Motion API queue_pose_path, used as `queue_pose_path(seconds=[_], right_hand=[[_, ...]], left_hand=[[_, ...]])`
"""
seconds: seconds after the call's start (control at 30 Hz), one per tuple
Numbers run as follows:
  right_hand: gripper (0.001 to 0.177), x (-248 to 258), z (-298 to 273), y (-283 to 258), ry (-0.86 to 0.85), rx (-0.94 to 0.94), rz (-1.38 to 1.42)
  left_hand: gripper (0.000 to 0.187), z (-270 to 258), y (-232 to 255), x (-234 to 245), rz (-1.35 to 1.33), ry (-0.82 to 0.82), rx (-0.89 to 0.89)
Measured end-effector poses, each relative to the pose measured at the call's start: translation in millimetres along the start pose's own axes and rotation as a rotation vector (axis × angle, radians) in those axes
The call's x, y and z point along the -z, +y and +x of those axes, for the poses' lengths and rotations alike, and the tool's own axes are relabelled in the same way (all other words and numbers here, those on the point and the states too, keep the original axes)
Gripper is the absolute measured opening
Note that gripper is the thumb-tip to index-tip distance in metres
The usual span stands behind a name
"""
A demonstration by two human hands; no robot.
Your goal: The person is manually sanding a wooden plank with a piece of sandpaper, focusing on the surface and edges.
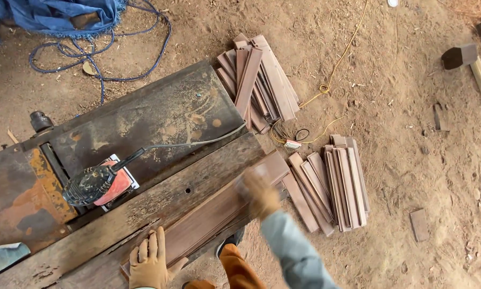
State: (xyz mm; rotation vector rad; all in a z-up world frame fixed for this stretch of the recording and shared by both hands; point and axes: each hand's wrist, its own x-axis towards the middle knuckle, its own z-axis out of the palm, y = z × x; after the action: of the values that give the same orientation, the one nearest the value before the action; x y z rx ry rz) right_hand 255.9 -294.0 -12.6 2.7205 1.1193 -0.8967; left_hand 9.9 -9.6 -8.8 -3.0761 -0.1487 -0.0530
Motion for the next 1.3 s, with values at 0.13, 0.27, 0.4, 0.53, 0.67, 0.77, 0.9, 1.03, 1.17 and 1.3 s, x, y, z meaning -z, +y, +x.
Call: queue_pose_path(seconds=[0.13, 0.27, 0.4, 0.53, 0.67, 0.77, 0.9, 1.03, 1.17, 1.3], right_hand=[[0.072, -24.7, 4.6, 55.4, 0.772, -0.291, 0.171], [0.088, 49.4, -43.8, -88.4, 0.488, -0.369, -0.259], [0.075, 17.7, -40.7, -97.0, 0.283, -0.159, -0.303], [0.06, -16.1, -28.6, 19.3, 0.542, -0.445, 0.104], [0.056, 112.1, -56.6, -38.4, 0.005, -0.544, 0.114], [0.068, -148.3, 8.9, -142.7, 0.25, -0.274, -0.032], [0.049, -103.0, -63.1, -161.7, 0.627, 0.051, 0.602], [0.029, -144.0, -77.2, -102.1, 0.765, -0.497, 1.235], [0.024, -118.8, -164.4, -48.8, 1.03, -0.875, 1.252], [0.024, -133.9, -202.1, -24.5, 1.147, -0.812, 1.416]], left_hand=[[0.114, 3.4, 1.7, 13.4, 0.121, -0.237, 0.02], [0.114, 0.9, -1.7, 5.9, 0.117, -0.217, -0.009], [0.114, 2.9, -2.1, 12.8, 0.091, -0.156, -0.043], [0.113, 1.0, 0.6, 8.9, 0.104, -0.091, -0.036], [0.115, -3.6, -2.2, -8.8, 0.075, 0.043, -0.03], [0.118, -4.7, -3.7, -1.5, 0.077, -0.027, -0.023], [0.124, 5.9, -1.5, 16.8, 0.107, -0.086, -0.024], [0.123, 48.5, 19.3, 72.8, 0.18, -0.468, 0.088], [0.115, 109.8, 59.0, 96.8, -0.179, -0.665, 0.161], [0.117, 152.2, 105.6, 110.1, -0.281, -0.666, 0.184]])
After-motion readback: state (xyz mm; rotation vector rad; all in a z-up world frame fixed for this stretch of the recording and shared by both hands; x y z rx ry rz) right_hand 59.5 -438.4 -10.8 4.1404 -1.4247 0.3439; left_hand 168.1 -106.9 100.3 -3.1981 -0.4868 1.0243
